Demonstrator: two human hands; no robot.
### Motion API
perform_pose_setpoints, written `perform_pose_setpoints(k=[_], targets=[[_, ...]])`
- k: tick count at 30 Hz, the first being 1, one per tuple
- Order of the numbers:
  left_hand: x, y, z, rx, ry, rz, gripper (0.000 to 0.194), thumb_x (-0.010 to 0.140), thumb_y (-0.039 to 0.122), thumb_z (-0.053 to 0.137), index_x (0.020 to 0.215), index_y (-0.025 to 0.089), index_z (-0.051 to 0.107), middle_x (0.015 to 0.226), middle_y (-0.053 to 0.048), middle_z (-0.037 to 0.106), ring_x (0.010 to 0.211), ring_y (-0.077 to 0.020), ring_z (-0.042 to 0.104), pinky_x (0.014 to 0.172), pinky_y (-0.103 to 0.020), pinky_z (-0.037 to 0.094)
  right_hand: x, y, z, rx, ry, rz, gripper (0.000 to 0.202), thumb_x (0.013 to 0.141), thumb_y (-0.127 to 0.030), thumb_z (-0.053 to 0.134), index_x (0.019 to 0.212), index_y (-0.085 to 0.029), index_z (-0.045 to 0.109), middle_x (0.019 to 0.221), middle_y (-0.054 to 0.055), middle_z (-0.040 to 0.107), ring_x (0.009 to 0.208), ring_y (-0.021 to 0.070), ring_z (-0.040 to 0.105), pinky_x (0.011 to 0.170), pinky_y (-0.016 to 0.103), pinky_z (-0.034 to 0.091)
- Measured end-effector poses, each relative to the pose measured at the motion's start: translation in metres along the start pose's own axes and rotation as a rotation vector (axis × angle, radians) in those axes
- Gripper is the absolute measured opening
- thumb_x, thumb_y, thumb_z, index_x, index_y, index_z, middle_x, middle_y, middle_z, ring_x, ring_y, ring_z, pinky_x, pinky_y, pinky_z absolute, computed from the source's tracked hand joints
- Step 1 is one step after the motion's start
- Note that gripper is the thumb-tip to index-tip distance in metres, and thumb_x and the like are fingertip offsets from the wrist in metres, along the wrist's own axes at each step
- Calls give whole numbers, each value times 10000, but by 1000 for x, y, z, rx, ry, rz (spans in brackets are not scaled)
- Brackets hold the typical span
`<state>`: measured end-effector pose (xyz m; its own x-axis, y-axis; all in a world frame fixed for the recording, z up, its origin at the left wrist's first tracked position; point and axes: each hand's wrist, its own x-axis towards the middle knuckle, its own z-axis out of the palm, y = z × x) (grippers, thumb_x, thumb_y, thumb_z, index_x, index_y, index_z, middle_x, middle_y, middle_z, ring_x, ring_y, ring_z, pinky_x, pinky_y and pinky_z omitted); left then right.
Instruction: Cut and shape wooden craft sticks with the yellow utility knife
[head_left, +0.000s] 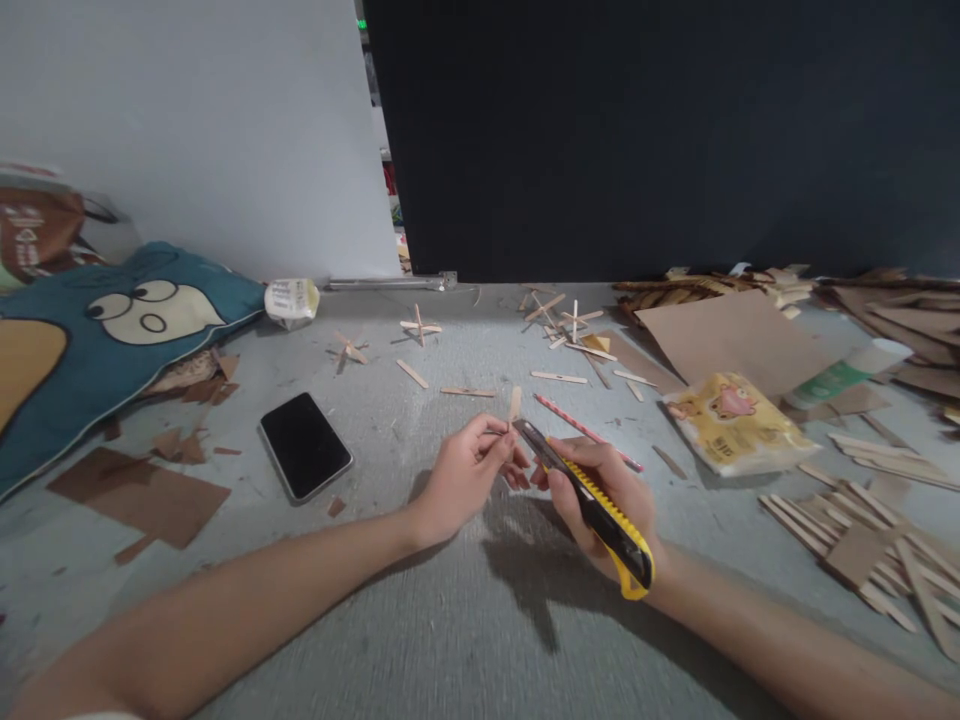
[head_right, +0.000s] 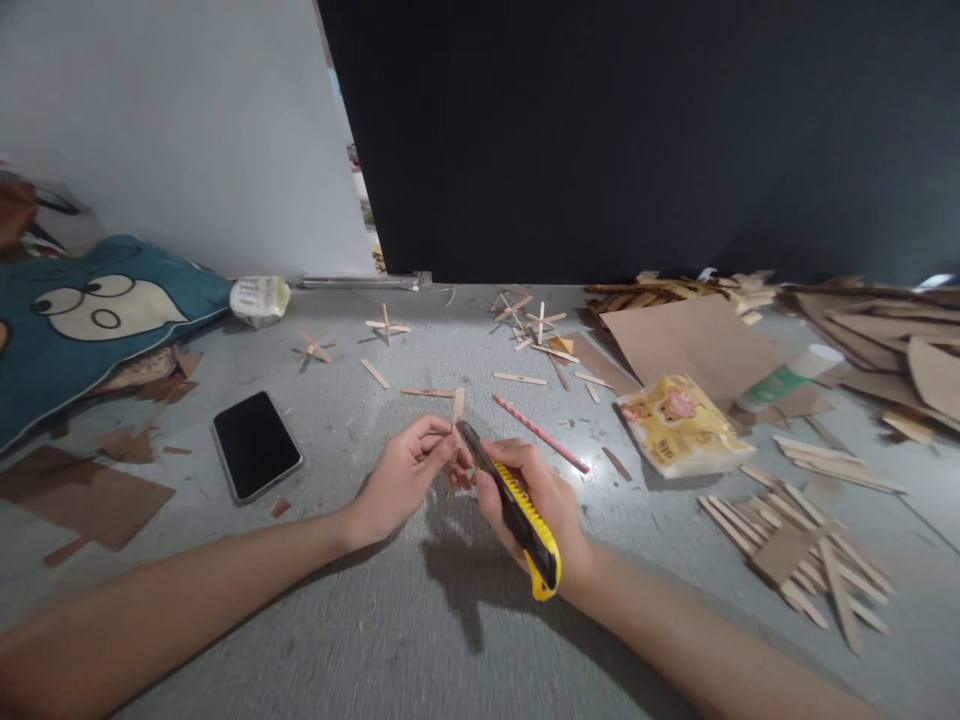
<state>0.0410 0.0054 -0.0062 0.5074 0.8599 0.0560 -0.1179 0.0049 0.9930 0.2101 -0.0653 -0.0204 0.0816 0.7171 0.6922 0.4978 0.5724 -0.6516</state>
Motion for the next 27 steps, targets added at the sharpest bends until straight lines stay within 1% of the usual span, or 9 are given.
perform_pose_setpoints(k=[5, 9, 12, 17, 20, 24, 27], targets=[[0, -2, -1, 7, 23, 8, 438, 919, 604, 702, 913, 185, 573, 801, -35, 726, 630, -138, 682, 649, -289, 578, 0, 1, 0, -35, -19, 1, 185, 982, -236, 619, 1160, -276, 588, 920, 54, 757, 723, 212, 759, 655, 355, 633], [-1, 0, 0, 22, 23, -7, 430, 911, 584, 719, 903, 181, 569, 826, -49, 734, 626, -133, 678, 656, -294, 582, 1, 0, -1, -16, -31, 8, 170, 986, -241, 616, 1150, -276, 590, 917, 54, 759, 737, 217, 767, 668, 359, 642], [-2, 0, 1, 71, 38, 5, 410, 923, 569, 705, 893, 183, 572, 827, -54, 736, 628, -137, 679, 647, -298, 586, 1, -2, -1, -13, -23, 18, 158, 985, -247, 624, 1138, -265, 593, 911, 53, 761, 719, 210, 770, 647, 341, 634], [-2, -3, 0, 184, 85, 36, 329, 961, 492, 666, 861, 186, 601, 796, -45, 736, 637, -148, 693, 631, -289, 578, 0, -4, 0, -47, -47, 47, 146, 981, -236, 611, 1123, -238, 579, 882, 34, 761, 683, 179, 764, 624, 299, 614], [-1, -4, -1, 216, 103, 35, 317, 964, 480, 655, 849, 187, 615, 767, -39, 729, 632, -152, 693, 608, -279, 560, -2, -4, 1, -37, -32, 63, 144, 984, -254, 614, 1122, -230, 579, 832, 20, 741, 650, 168, 748, 602, 290, 607], [0, -4, -1, 222, 130, 40, 319, 956, 489, 661, 846, 194, 612, 752, -29, 722, 620, -154, 692, 601, -279, 561, -4, -2, 3, 2, -1, 107, 139, 992, -281, 625, 1118, -232, 592, 855, 47, 749, 658, 182, 752, 603, 309, 622], [0, -4, -1, 232, 126, 39, 320, 962, 487, 651, 841, 194, 608, 732, -29, 718, 629, -161, 699, 607, -281, 553, -5, 0, 3, -9, -5, 114, 140, 985, -272, 626, 1115, -230, 594, 855, 34, 749, 650, 177, 751, 606, 303, 618]])
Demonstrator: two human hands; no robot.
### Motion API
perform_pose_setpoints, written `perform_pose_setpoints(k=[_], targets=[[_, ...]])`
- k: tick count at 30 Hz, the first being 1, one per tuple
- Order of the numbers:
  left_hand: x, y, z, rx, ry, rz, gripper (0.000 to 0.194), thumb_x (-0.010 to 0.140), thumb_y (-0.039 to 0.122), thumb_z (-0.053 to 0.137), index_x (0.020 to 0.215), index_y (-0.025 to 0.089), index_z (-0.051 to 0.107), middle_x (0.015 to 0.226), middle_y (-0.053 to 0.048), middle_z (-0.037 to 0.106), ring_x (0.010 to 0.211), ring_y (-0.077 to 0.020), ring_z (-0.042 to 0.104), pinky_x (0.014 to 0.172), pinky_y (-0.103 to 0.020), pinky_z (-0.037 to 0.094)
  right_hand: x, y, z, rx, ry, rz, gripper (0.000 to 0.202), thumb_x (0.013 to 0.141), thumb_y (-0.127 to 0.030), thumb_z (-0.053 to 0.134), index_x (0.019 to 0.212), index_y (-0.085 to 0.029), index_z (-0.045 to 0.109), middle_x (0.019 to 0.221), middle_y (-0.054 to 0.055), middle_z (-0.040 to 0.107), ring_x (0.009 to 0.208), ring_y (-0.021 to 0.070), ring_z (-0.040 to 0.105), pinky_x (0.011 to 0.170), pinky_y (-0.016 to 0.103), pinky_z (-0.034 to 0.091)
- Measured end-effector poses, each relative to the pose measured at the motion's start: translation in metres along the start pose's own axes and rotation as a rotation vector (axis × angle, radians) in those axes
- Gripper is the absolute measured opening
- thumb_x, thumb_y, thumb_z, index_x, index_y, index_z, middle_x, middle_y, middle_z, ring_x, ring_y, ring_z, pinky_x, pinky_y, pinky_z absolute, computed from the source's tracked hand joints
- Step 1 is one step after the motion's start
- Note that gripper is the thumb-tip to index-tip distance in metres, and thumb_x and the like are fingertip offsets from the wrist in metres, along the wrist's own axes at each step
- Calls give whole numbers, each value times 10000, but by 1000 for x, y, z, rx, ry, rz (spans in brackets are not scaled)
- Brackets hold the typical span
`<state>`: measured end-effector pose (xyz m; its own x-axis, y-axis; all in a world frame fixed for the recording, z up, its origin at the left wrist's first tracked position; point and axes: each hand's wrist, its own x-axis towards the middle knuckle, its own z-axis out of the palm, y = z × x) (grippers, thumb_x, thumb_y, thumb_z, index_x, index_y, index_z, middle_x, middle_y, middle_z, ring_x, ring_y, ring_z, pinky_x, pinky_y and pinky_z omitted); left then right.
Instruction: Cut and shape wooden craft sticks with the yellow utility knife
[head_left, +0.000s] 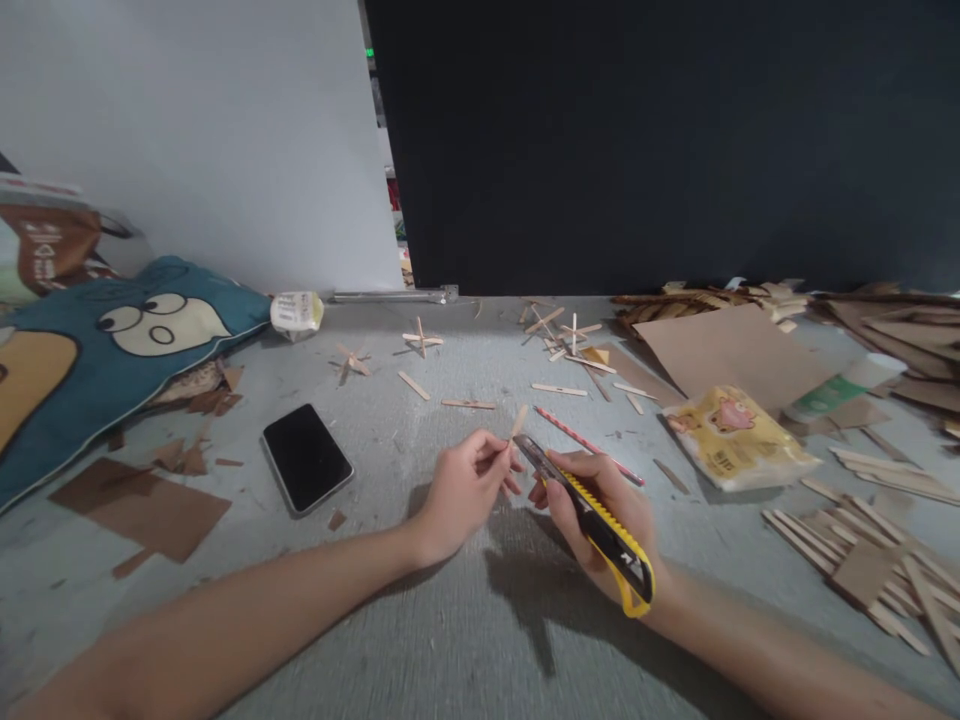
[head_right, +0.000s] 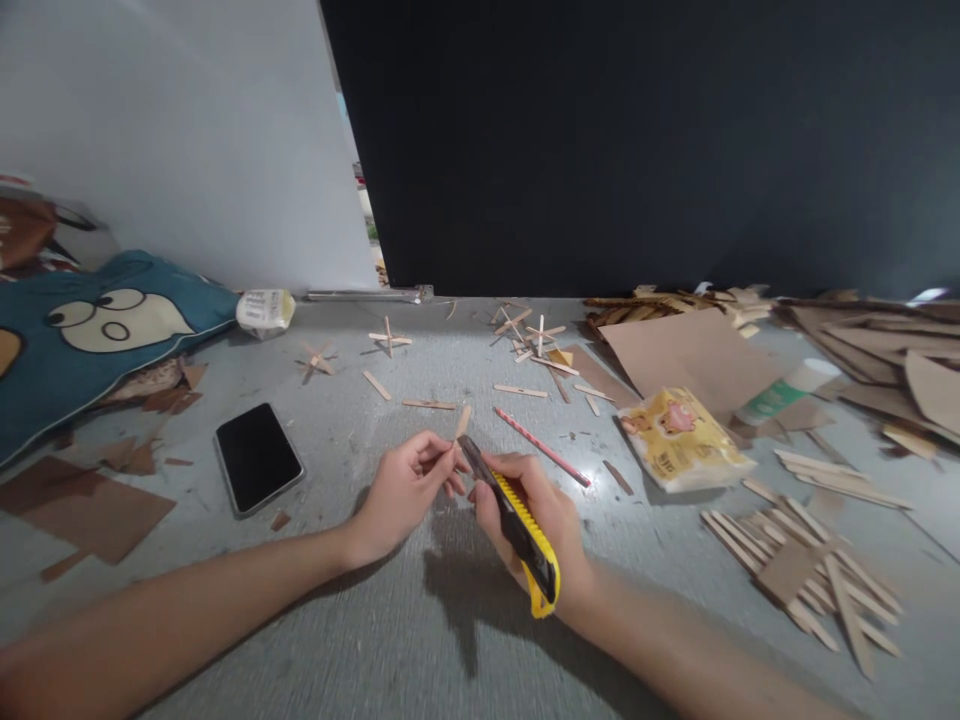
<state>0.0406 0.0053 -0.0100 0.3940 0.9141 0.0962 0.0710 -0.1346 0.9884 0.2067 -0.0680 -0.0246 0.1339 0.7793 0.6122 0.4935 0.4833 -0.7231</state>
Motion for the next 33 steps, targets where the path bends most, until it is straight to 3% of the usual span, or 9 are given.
perform_pose_setpoints(k=[12, 17, 21, 33], targets=[[-4, 4, -1, 95, -10, 4, 268, 1001, 414, 599, 837, 202, 600, 678, -7, 687, 617, -155, 679, 637, -290, 547, -2, -3, 1, 21, -27, 35, 152, 990, -264, 621, 1131, -236, 574, 844, 21, 749, 649, 167, 746, 616, 283, 605], [-2, 2, -1, 59, -9, 5, 278, 992, 433, 607, 840, 201, 612, 710, -17, 703, 636, -160, 694, 633, -287, 553, 1, -8, 2, -45, -8, -42, 131, 988, -265, 610, 1111, -235, 576, 882, 59, 748, 653, 189, 753, 591, 297, 621], [0, -1, 0, 18, -7, -2, 264, 988, 410, 603, 833, 196, 609, 762, -29, 715, 633, -153, 693, 620, -278, 550, 5, -11, 3, -77, -14, -99, 125, 991, -208, 583, 1111, -242, 579, 848, 27, 724, 627, 159, 732, 589, 258, 598], [-2, 2, 1, -2, 8, -75, 227, 948, 371, 638, 810, 197, 593, 652, 2, 659, 568, -141, 650, 573, -257, 518, -2, -2, 3, -93, -140, -134, 256, 984, -159, 581, 1224, -246, 560, 925, 38, 702, 673, 151, 689, 662, 262, 598]])
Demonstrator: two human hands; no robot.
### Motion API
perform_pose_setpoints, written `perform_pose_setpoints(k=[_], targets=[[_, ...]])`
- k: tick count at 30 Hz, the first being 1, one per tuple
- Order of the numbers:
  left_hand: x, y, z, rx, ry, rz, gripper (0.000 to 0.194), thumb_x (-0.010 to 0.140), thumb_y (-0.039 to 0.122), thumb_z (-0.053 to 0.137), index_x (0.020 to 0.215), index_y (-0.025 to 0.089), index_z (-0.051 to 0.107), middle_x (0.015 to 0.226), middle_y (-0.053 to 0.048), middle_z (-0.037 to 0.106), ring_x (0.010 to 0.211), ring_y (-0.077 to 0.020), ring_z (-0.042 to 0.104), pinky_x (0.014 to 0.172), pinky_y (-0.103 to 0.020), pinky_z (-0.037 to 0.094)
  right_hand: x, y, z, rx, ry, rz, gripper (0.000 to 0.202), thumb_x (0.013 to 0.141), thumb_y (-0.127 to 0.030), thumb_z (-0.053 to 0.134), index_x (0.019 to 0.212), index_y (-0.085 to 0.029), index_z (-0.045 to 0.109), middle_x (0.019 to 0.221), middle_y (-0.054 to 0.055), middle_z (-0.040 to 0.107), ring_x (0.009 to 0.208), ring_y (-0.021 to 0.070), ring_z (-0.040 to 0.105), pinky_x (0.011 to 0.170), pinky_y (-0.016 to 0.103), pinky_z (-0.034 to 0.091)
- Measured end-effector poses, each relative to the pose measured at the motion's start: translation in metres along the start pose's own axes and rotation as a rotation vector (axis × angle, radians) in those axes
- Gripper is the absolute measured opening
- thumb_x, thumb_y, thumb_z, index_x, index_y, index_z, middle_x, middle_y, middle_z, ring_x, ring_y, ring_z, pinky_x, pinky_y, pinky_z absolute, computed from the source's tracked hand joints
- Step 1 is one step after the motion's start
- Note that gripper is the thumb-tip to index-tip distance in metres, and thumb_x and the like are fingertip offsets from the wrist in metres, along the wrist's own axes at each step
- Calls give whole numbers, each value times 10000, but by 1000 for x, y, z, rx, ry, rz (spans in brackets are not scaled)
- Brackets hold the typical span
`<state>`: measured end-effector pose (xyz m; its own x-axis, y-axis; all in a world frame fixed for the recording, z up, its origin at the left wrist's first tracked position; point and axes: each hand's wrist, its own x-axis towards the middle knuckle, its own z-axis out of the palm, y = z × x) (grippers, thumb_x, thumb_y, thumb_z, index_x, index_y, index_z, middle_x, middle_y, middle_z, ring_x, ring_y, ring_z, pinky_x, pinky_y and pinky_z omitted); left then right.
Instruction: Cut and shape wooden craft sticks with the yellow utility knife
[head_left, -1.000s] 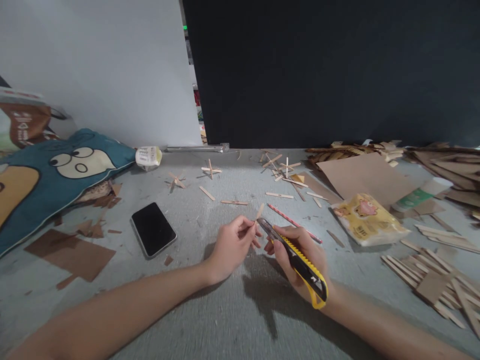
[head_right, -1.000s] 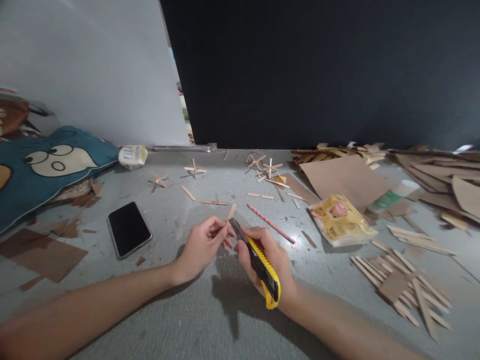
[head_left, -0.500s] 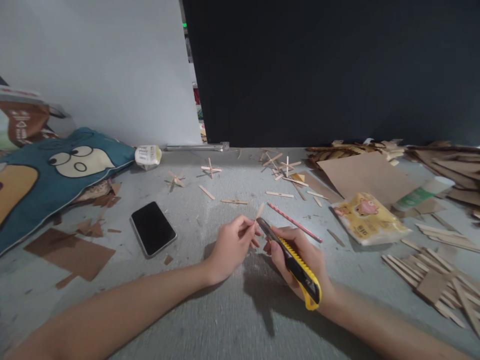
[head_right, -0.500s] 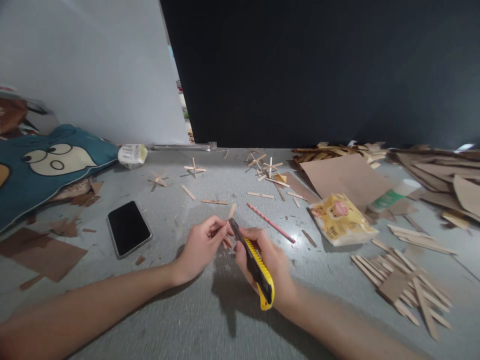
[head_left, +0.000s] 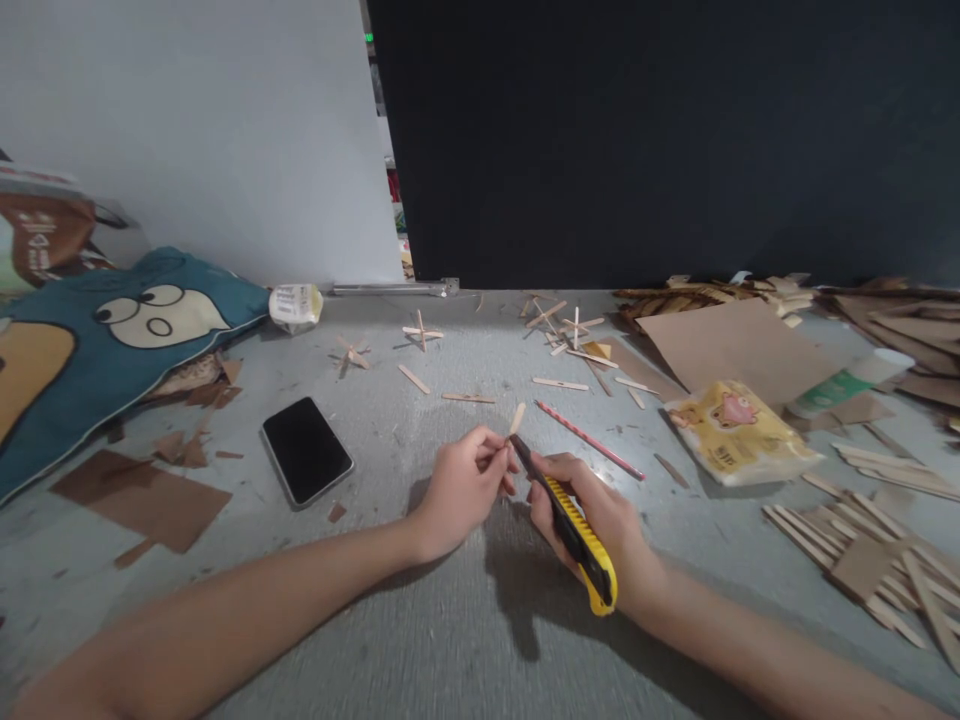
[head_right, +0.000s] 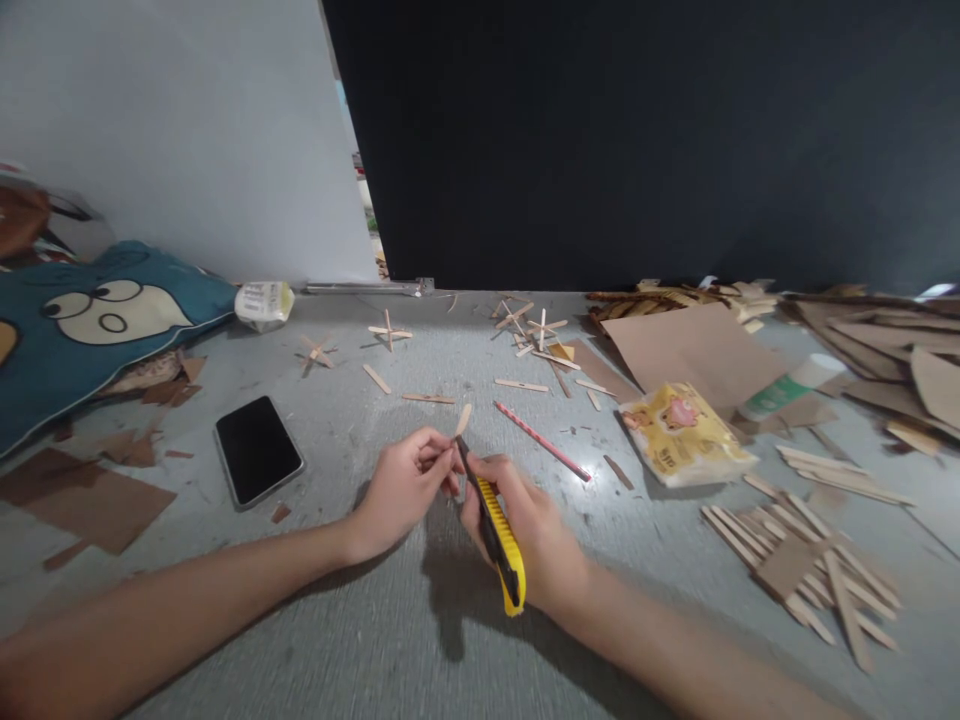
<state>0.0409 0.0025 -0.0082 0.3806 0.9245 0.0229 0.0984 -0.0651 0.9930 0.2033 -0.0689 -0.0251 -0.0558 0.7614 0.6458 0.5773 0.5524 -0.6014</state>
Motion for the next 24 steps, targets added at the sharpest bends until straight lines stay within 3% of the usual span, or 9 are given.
perform_pose_setpoints(k=[4, 10, 14, 19, 24], targets=[[0, -1, 0, 4, 10, 1, 202, 944, 353, 637, 828, 194, 591, 663, 0, 666, 583, -142, 657, 582, -257, 516, 0, 1, -2, 27, -34, -28, 261, 1012, -173, 548, 1262, -249, 562, 956, 50, 700, 719, 163, 708, 704, 279, 619], [2, -1, -1, -62, 15, 49, 248, 934, 419, 644, 851, 192, 589, 710, -11, 680, 598, -149, 669, 580, -262, 519, 1, 3, -13, 12, -219, -144, 458, 1045, -106, 464, 1485, -234, 481, 1115, 120, 675, 844, 177, 730, 790, 303, 647], [2, 0, -3, -65, 40, 81, 227, 905, 398, 692, 872, 190, 607, 739, -25, 710, 651, -159, 675, 615, -262, 518, 0, 4, -17, -125, -249, -223, 522, 1055, -102, 426, 1555, -247, 456, 1226, 165, 658, 1053, 221, 734, 869, 342, 645], [1, 0, -4, -68, 36, 87, 249, 915, 419, 706, 916, 187, 616, 807, -51, 759, 717, -176, 708, 655, -266, 525, -3, 7, -15, -173, -229, -187, 432, 1084, -180, 411, 1443, -292, 621, 1229, 143, 681, 1161, 226, 710, 945, 345, 618], [2, 1, -2, -95, 44, 74, 336, 928, 492, 696, 1052, 188, 625, 752, -31, 756, 634, -178, 704, 632, -291, 562, 2, 2, -13, -88, -81, -108, 367, 1042, -172, 523, 1350, -308, 667, 1142, 97, 691, 984, 195, 751, 835, 295, 645]])
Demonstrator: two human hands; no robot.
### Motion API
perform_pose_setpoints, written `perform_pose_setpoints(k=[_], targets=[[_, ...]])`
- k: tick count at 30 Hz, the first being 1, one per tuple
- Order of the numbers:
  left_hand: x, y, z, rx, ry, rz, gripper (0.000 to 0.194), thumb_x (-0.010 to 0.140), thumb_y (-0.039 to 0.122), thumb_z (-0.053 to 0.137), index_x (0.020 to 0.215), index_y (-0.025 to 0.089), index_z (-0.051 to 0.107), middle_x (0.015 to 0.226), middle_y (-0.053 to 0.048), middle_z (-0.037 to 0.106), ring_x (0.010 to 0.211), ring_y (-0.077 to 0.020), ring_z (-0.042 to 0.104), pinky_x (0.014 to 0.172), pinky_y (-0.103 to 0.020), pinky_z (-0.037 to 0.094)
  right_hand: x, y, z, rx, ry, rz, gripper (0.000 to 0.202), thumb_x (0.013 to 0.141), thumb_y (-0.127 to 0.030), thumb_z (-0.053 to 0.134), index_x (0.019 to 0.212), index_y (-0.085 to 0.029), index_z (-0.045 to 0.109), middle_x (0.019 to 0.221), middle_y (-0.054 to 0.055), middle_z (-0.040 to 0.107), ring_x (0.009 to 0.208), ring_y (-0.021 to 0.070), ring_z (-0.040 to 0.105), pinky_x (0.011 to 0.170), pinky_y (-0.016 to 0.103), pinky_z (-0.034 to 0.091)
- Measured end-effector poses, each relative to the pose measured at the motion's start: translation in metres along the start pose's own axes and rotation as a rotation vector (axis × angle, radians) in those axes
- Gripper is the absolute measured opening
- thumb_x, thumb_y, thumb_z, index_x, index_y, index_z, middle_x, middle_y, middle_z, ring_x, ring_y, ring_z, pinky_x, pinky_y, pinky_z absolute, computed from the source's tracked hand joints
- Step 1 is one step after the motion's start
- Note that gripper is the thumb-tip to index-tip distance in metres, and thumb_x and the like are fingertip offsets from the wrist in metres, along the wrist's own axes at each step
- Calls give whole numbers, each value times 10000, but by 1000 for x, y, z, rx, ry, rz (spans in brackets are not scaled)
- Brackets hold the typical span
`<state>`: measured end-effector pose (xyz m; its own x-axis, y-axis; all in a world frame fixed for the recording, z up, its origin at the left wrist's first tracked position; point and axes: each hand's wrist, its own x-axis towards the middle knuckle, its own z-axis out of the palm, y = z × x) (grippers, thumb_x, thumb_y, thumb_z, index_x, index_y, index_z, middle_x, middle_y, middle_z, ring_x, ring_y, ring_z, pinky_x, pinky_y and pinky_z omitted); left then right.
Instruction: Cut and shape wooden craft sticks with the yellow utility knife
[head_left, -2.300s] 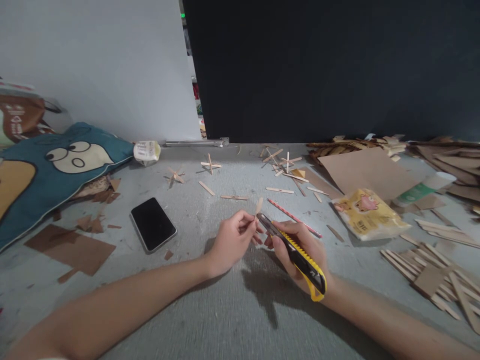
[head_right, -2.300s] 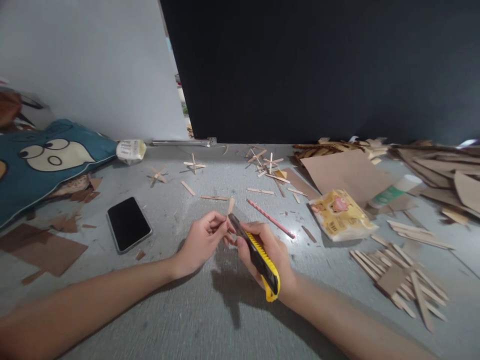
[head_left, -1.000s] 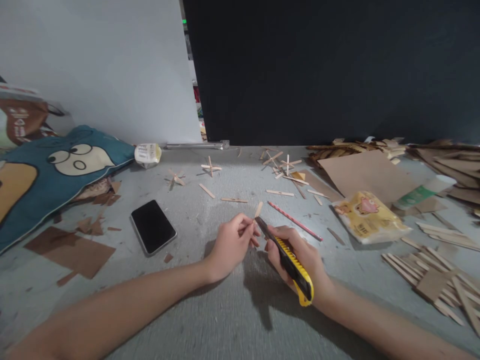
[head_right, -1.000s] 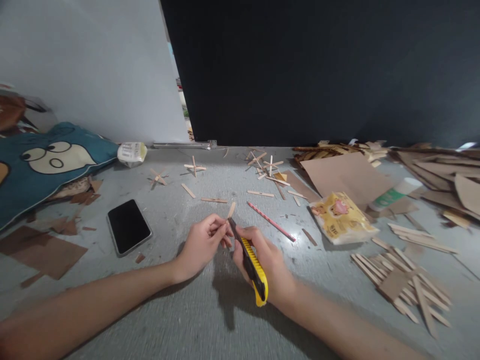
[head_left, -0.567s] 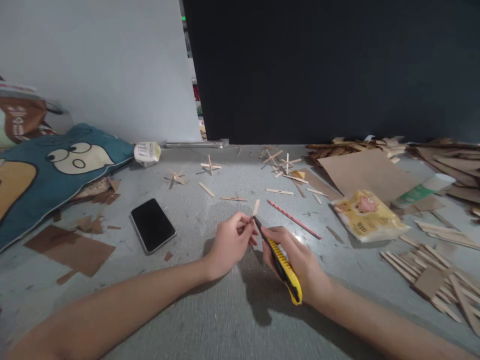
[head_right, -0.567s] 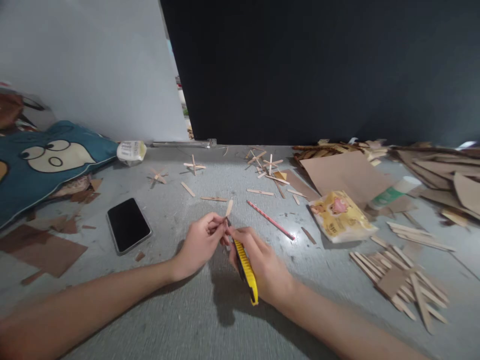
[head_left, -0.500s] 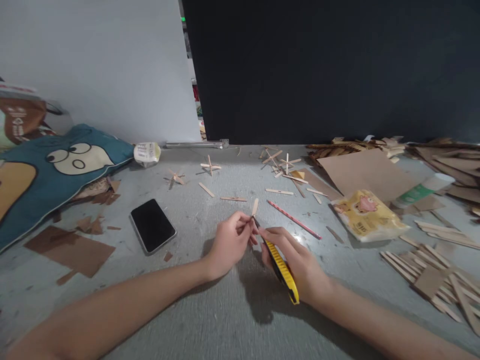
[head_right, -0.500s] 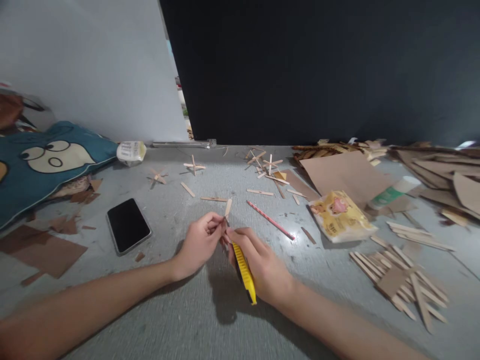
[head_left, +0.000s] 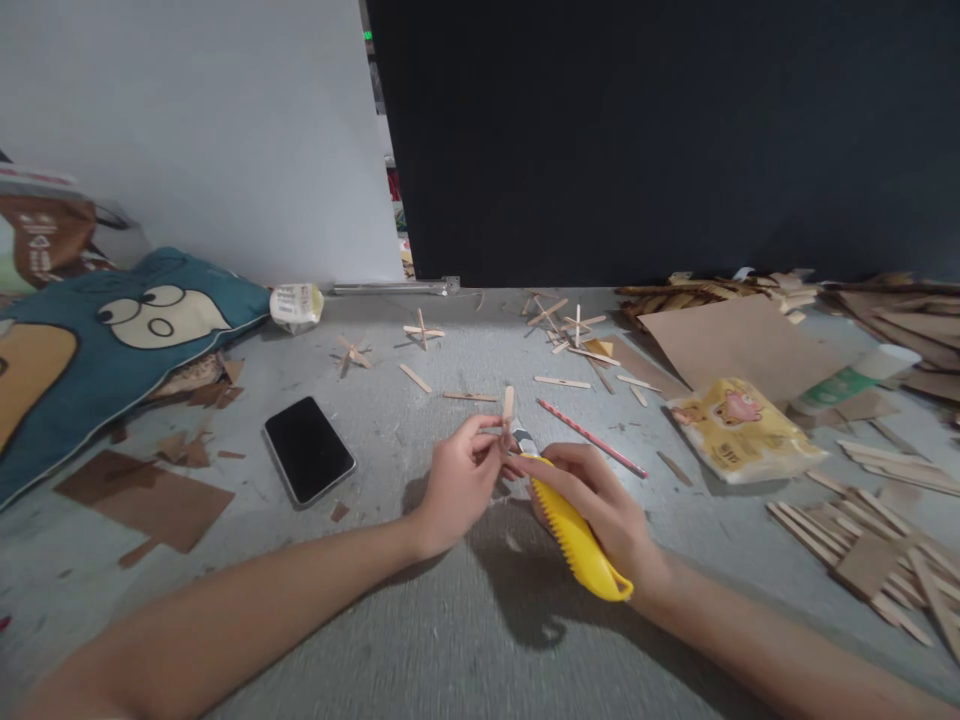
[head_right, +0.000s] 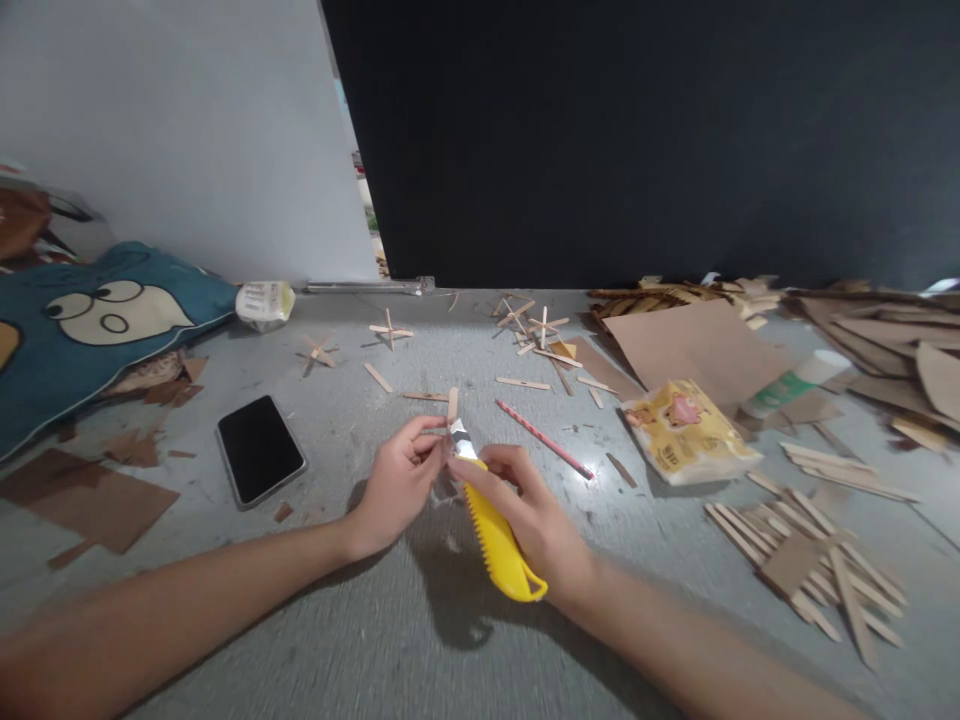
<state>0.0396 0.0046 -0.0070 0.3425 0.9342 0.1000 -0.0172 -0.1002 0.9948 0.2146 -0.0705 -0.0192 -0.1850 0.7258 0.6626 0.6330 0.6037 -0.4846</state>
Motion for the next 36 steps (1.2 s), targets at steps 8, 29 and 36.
perform_pose_setpoints(k=[8, 29, 36], targets=[[1, 2, 3, -93, -8, -31, 390, 906, 536, 720, 1019, 186, 589, 785, -29, 744, 622, -165, 718, 636, -297, 593, 14, -13, -7, 22, 138, -68, 374, 967, -50, 564, 1286, -232, 632, 954, 58, 738, 742, 156, 751, 709, 279, 646], [-6, 4, 2, 21, -55, 7, 334, 942, 511, 693, 918, 199, 576, 789, -41, 746, 659, -173, 738, 661, -313, 603, 9, -7, 2, 72, 193, -11, 307, 965, -114, 608, 1247, -238, 611, 912, 23, 722, 706, 142, 739, 662, 259, 614], [-4, -1, 3, 46, -41, 5, 311, 964, 499, 660, 897, 206, 578, 767, -30, 732, 648, -173, 726, 640, -312, 601, 6, -5, 5, 32, 139, -37, 373, 965, -81, 584, 1294, -256, 593, 932, 48, 722, 734, 157, 731, 674, 275, 620]])
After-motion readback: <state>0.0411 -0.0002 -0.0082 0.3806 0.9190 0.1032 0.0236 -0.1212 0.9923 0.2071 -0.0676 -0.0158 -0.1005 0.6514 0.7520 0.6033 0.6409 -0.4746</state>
